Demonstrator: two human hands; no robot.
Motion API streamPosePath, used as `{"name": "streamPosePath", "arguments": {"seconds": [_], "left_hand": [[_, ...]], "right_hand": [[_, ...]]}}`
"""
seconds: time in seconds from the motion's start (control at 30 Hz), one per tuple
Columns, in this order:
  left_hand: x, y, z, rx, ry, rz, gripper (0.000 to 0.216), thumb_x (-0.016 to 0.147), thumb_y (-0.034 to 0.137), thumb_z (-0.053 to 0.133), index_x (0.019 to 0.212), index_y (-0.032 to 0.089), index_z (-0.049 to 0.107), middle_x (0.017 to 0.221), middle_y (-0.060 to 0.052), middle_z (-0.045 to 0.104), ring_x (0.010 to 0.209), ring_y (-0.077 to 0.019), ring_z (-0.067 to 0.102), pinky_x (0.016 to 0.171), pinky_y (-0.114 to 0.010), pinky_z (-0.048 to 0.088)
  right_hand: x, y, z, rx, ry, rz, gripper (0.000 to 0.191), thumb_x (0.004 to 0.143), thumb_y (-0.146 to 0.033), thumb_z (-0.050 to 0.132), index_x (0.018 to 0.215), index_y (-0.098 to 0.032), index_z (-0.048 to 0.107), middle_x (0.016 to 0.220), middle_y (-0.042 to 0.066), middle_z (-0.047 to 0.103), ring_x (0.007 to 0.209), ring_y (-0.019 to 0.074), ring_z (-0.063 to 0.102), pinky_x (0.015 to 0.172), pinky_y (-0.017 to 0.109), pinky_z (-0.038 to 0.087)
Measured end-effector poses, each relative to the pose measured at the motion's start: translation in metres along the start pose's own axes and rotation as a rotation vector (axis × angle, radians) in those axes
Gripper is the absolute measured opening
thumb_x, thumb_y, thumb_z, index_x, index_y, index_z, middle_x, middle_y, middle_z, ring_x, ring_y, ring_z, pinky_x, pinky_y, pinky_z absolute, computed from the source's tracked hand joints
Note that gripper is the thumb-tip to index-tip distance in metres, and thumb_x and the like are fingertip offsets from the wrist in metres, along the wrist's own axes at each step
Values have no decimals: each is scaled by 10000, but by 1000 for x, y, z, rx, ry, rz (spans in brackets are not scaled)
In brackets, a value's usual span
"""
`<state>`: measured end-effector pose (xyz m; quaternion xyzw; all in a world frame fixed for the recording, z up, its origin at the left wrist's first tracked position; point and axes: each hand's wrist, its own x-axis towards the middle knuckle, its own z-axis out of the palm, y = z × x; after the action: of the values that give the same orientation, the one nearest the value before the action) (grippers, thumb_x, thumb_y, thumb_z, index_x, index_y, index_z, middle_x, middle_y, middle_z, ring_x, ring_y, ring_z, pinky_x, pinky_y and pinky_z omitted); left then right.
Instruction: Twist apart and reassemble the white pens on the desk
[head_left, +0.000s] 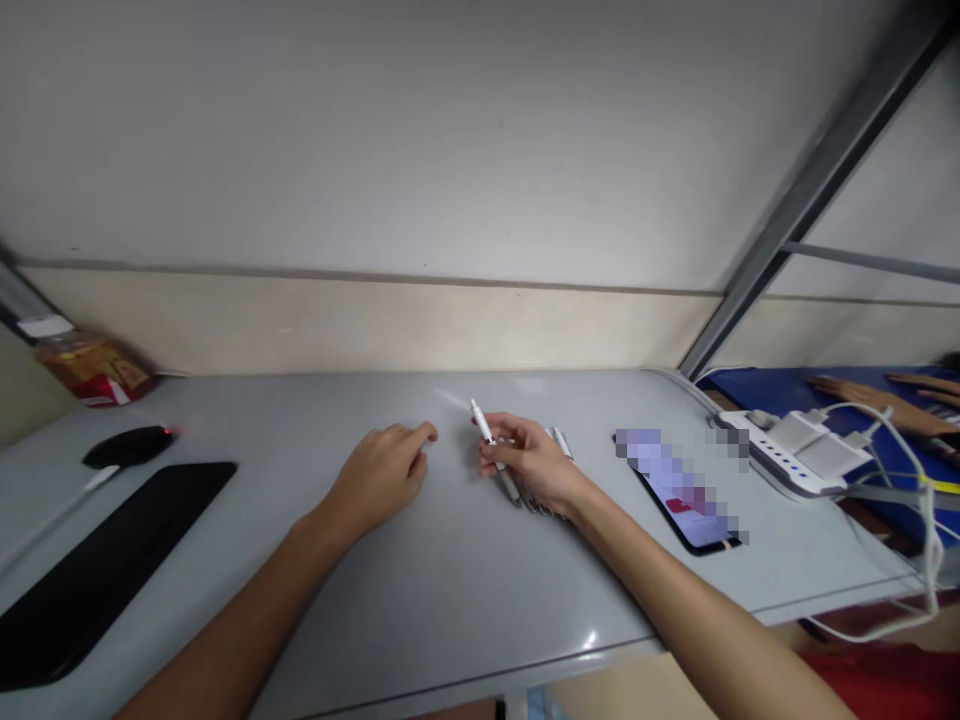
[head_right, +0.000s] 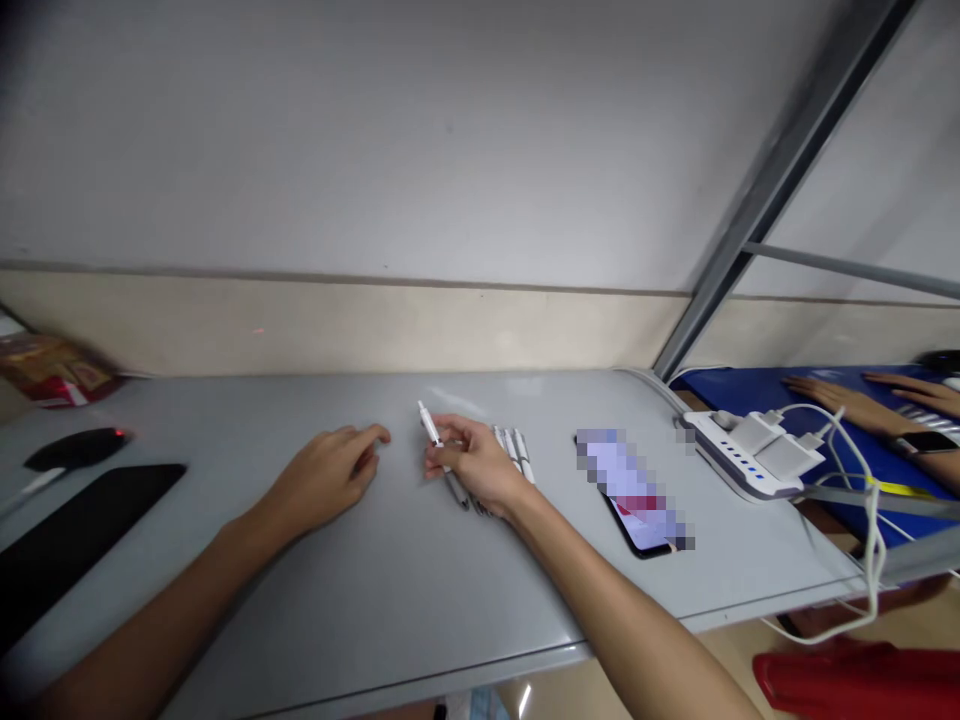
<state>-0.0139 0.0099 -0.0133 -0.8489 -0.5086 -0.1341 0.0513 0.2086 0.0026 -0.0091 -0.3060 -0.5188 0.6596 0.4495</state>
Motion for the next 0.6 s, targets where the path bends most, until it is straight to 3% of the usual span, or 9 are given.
{"name": "streamPosePath", "arguments": {"seconds": [0.17, 0.37, 0.5, 0.6], "left_hand": [[0, 6, -3, -13, -18, 12, 262, 891, 177, 384, 1074, 195, 571, 894, -60, 683, 817, -214, 631, 771, -347, 439], [1, 11, -7, -34, -10, -1, 240, 884, 172, 399, 1047, 193, 573, 917, -48, 698, 829, -219, 632, 772, -359, 440], [1, 10, -5, -36, -13, 0, 235, 888, 180, 399, 1049, 188, 571, 919, -42, 697, 834, -217, 633, 782, -363, 447], [2, 9, -4, -58, -3, 15, 233, 886, 174, 400, 1045, 185, 570, 961, -47, 685, 879, -211, 630, 810, -360, 452]], "right_hand": [[0, -1, 0, -222, 51, -14, 247, 735, -258, 683, 967, -175, 663, 750, -2, 603, 706, 132, 582, 726, 302, 457], [0, -2, -5, -853, 331, -201, 225, 742, -323, 712, 934, -205, 704, 941, 35, 606, 901, 184, 536, 806, 319, 415], [-1, 5, -5, -1209, 380, -184, 263, 783, -388, 688, 993, -230, 701, 1032, 73, 579, 1032, 251, 460, 863, 386, 377], [-2, 10, -4, -1446, 342, -136, 326, 801, -448, 657, 1054, -244, 678, 1102, 103, 545, 1068, 294, 424, 858, 436, 350]]}}
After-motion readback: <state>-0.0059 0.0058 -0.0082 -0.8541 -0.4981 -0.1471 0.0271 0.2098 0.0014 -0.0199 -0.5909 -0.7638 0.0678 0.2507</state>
